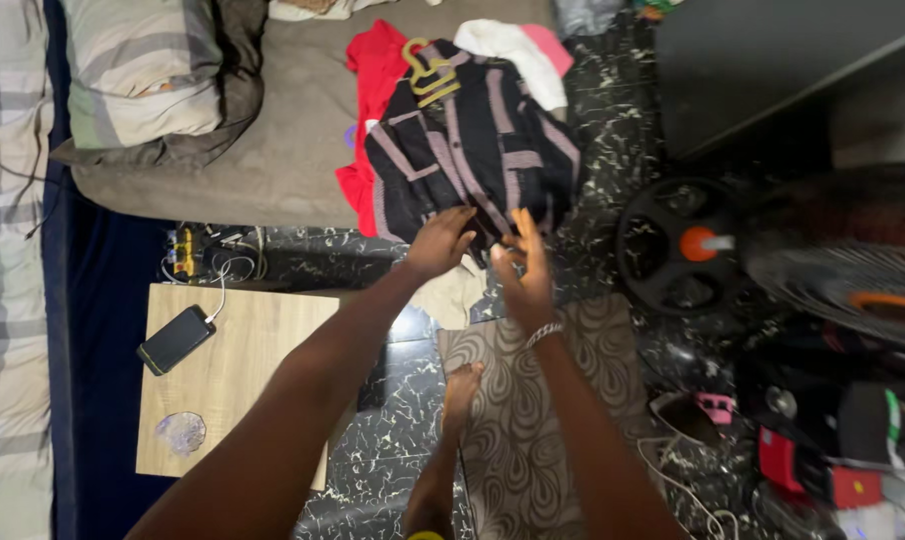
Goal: The person removes a black and pink patterned shirt from a hanger and lays it flat on a patterned mat. They button the shirt and smooth it out by hand. Then, they plug in an electric iron and press the shirt, moving the iron across the fabric to remove wrinkles.
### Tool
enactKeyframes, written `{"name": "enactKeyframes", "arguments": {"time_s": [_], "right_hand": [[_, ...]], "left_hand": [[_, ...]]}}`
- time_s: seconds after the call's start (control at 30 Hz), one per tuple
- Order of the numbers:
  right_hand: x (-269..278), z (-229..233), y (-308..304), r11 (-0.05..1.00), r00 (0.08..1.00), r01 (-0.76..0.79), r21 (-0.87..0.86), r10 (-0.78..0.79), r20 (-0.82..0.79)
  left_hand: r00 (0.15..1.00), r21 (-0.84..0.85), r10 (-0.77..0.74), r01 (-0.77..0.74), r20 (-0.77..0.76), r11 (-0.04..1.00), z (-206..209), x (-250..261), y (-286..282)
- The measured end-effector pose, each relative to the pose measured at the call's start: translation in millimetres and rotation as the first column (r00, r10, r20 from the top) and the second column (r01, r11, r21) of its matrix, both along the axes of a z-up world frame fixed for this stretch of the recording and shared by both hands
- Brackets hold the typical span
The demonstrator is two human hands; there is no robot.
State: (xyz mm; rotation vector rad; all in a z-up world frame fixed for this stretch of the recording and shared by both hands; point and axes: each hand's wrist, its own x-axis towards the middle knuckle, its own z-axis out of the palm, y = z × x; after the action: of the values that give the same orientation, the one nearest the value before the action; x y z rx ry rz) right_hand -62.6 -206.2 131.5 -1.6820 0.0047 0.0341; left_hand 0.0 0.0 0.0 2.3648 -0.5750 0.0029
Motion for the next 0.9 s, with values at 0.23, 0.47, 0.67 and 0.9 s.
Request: {"name": "enactKeyframes", "arguments": {"time_s": [0.23,0.47,0.67,0.9], "right_hand": [[97.1,-54.8,25.2,0.993,0.996,-0.089,-0.071,0.087,-0.038],[121.4,-84.9,56.1,0.992,0.994,-0.110,0.063,0.112,-0.019],[120.9,-128.0,68.5,0.990,0.985,-0.059,0.127,0.079,-0.154],[101.6,-121.5,62.3,0.997,0.987,0.020,0.076,-0.007,-0.163]], "left_hand": [[0.855,0.053,0.487,-0.503,0.179,0.863,-26.2,168.9,35.4],[0.586,0.246,0.757,-0.718,-0.290,0.651,-51.2,284.3,70.0],[0.575,0.401,0.803,-0.707,-0.156,0.583,-56.6,262.1,66.2],[0.749,-0.014,0.645,-0.650,0.150,0.759,-21.7,200.4,42.7]]}}
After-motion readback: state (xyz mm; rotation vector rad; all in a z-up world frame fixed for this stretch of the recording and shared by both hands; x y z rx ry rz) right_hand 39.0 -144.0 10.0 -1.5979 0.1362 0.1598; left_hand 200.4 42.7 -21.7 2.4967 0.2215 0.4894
